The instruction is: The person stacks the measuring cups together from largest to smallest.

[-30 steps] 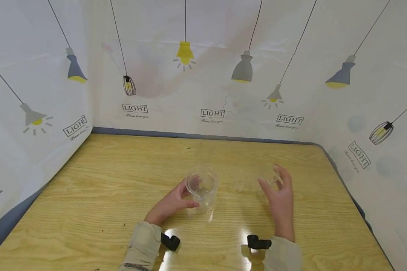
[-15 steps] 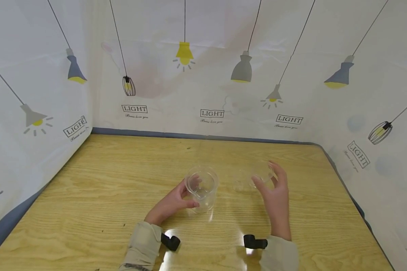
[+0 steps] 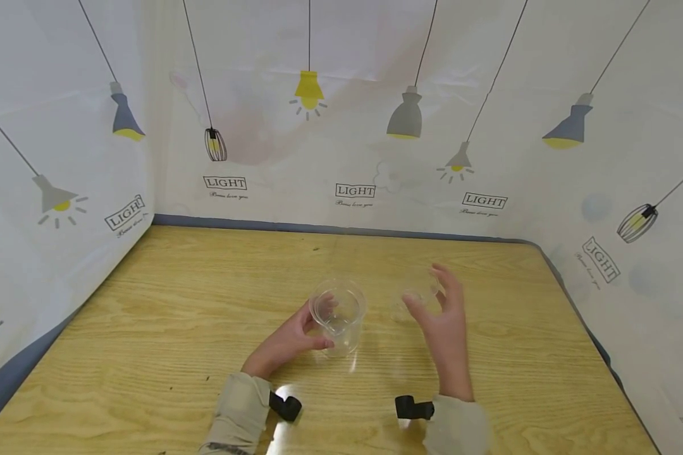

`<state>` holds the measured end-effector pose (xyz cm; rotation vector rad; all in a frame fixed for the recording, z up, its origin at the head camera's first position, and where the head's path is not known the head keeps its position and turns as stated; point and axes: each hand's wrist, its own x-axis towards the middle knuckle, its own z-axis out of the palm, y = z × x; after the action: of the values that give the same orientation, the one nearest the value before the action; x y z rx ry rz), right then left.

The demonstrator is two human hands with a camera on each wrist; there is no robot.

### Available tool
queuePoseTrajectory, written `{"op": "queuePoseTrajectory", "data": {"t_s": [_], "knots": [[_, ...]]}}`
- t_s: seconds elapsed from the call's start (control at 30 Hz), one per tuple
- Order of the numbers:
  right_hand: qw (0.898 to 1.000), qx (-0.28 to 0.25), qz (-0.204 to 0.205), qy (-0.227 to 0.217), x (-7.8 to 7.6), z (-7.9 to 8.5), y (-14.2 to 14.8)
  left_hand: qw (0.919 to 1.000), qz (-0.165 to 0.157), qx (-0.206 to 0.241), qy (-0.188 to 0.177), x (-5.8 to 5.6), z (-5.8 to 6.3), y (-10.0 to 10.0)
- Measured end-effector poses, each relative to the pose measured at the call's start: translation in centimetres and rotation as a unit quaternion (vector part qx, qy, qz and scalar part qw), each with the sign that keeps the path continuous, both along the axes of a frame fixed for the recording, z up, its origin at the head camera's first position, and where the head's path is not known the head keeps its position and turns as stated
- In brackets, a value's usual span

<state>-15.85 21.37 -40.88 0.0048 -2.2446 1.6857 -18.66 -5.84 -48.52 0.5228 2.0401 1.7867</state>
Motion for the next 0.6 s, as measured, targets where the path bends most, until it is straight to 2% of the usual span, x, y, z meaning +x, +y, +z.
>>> {"op": "queuePoseTrajectory", "data": {"t_s": [0.1, 0.33, 0.6], "knots": [[1.0, 0.012, 0.007, 0.008, 0.0, 0.2, -0.6, 1.0, 0.0, 0.0, 0.0, 0.0, -0.1, 0.0], [1.0, 0.013, 0.023, 0.008, 1.1, 2.5, -2.6, 1.0, 0.001, -0.006, -0.003, -0.1, -0.1, -0.1], [0.999, 0.018, 0.036, 0.026, 1.2, 2.8, -3.4, 1.0, 0.0, -0.001, -0.003, -0.1, 0.0, -0.1]]}}
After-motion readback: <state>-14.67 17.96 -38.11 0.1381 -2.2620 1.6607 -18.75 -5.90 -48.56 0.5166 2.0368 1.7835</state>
